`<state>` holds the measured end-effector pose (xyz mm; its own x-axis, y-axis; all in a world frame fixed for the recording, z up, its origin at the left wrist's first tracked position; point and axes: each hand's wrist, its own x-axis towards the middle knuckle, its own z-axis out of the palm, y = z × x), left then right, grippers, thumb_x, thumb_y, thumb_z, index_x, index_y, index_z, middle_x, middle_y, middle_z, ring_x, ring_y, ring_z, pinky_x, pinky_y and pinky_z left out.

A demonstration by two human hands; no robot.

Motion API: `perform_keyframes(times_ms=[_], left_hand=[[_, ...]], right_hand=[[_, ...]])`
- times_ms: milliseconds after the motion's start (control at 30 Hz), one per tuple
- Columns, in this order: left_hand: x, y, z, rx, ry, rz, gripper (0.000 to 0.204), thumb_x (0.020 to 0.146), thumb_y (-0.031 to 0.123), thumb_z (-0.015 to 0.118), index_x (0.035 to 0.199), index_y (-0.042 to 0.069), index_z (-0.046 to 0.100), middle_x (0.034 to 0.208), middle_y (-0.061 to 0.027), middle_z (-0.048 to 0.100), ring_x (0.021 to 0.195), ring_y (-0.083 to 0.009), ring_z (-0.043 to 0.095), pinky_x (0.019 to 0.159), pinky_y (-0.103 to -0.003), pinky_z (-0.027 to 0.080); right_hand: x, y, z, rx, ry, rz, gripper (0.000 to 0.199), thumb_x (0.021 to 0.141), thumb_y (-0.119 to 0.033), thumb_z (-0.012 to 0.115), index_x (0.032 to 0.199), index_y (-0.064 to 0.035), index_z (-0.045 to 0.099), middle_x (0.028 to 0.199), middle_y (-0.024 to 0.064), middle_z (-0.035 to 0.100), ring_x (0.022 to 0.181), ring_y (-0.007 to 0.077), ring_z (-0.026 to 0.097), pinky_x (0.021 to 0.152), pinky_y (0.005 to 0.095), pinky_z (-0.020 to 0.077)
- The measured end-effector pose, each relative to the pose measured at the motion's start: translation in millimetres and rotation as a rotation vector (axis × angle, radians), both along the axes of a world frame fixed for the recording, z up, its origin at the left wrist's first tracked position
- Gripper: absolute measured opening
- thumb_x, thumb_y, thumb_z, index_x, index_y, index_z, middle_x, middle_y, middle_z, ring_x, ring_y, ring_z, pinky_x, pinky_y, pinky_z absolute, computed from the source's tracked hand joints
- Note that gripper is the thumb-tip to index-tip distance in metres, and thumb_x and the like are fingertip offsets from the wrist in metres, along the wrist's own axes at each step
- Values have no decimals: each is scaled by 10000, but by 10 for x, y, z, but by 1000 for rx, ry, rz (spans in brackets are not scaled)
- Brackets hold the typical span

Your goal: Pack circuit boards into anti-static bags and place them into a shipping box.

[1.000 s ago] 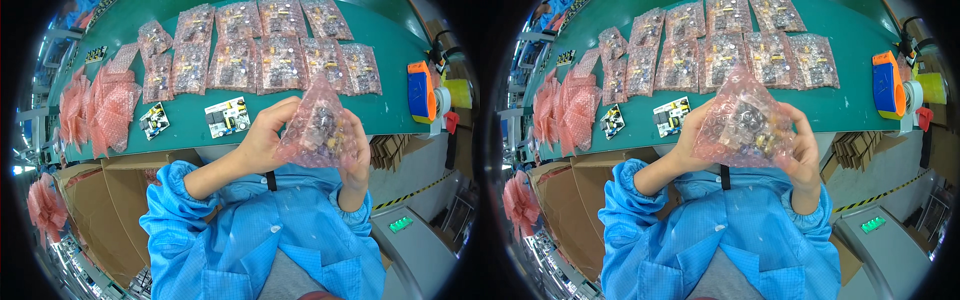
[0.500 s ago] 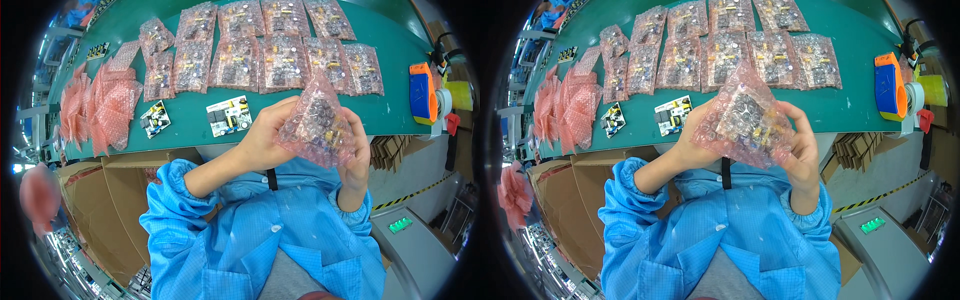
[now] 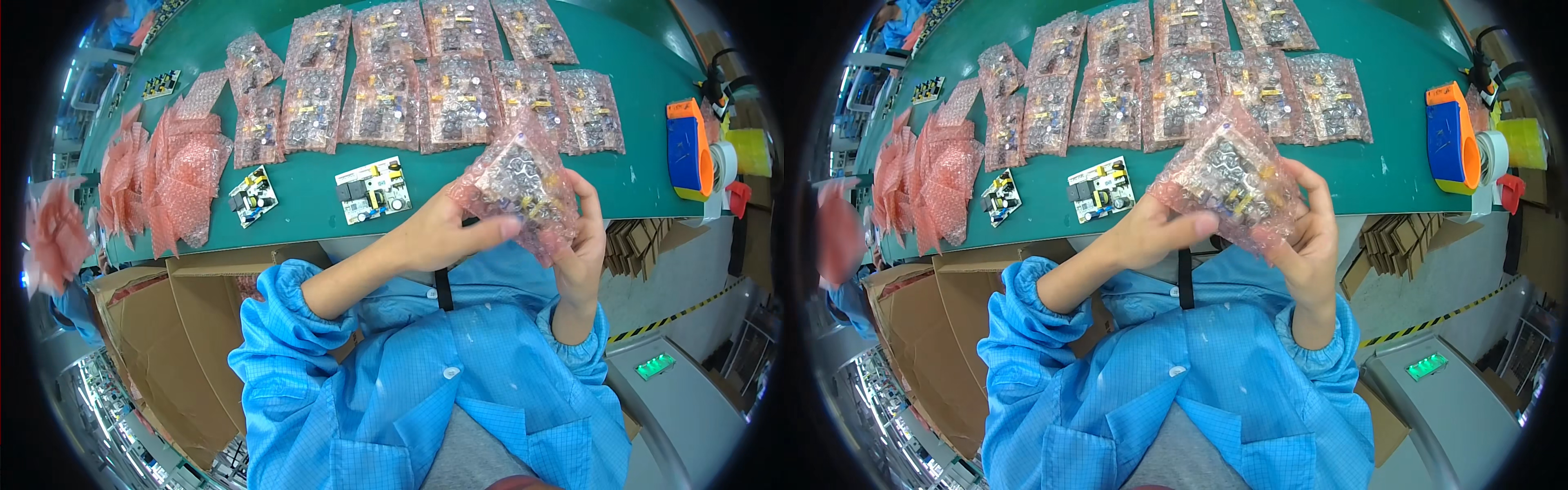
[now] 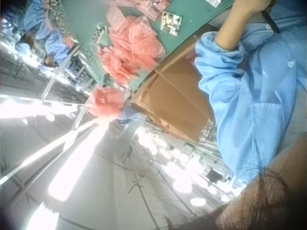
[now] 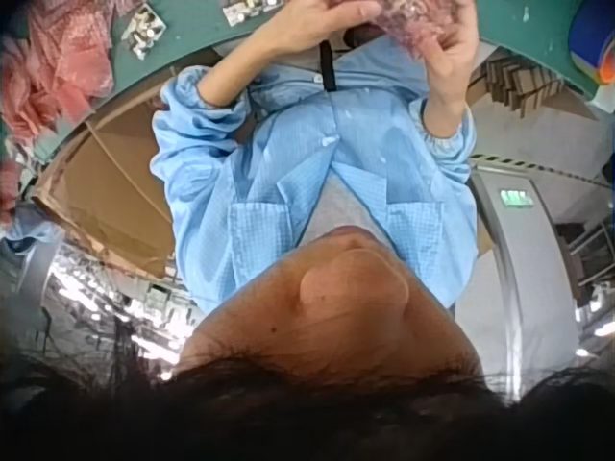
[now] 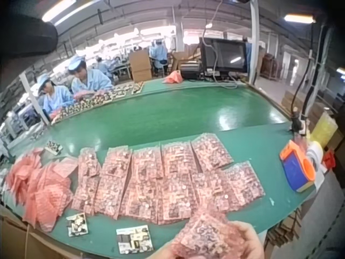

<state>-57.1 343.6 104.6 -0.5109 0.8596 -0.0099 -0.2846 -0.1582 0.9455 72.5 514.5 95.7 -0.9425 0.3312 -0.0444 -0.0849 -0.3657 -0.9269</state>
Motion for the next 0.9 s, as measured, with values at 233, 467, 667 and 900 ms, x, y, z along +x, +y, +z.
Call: perform_keyframes(times_ms=[233,467,667,900], left_hand=[[113,95,-34,1,-139,23,402,961,139,670,1311,1,529,1172,-57,648,1073,-122,609,905,-313,525],[102,94,27,-11,-183,-144,329,966,163,666,1225,-22,581,1061,-83,692,991,-150,654,883,-313,530],[193,79,-111,-220,178,-53,169,948,148,642,981,-5,704,797,-110,729,724,-164,695,669,-307,541],[175,67,101,-324,352,-201,198,889,187,674,825,4,715,724,-128,708,651,-196,696,583,-327,524]], right_hand=[[-48,-129,86,62,20,-38,771,863,-20,732,1474,11,262,1308,194,580,1127,205,630,896,300,550],[-36,-107,5,41,36,-77,751,879,-67,743,1467,6,281,1199,171,642,650,49,587,488,163,439],[-73,-160,12,24,82,-94,726,880,-31,726,1455,3,284,1176,175,646,576,55,563,448,169,418],[-118,-227,31,4,77,-109,731,867,0,724,1452,8,285,1244,177,617,988,163,673,769,259,570]])
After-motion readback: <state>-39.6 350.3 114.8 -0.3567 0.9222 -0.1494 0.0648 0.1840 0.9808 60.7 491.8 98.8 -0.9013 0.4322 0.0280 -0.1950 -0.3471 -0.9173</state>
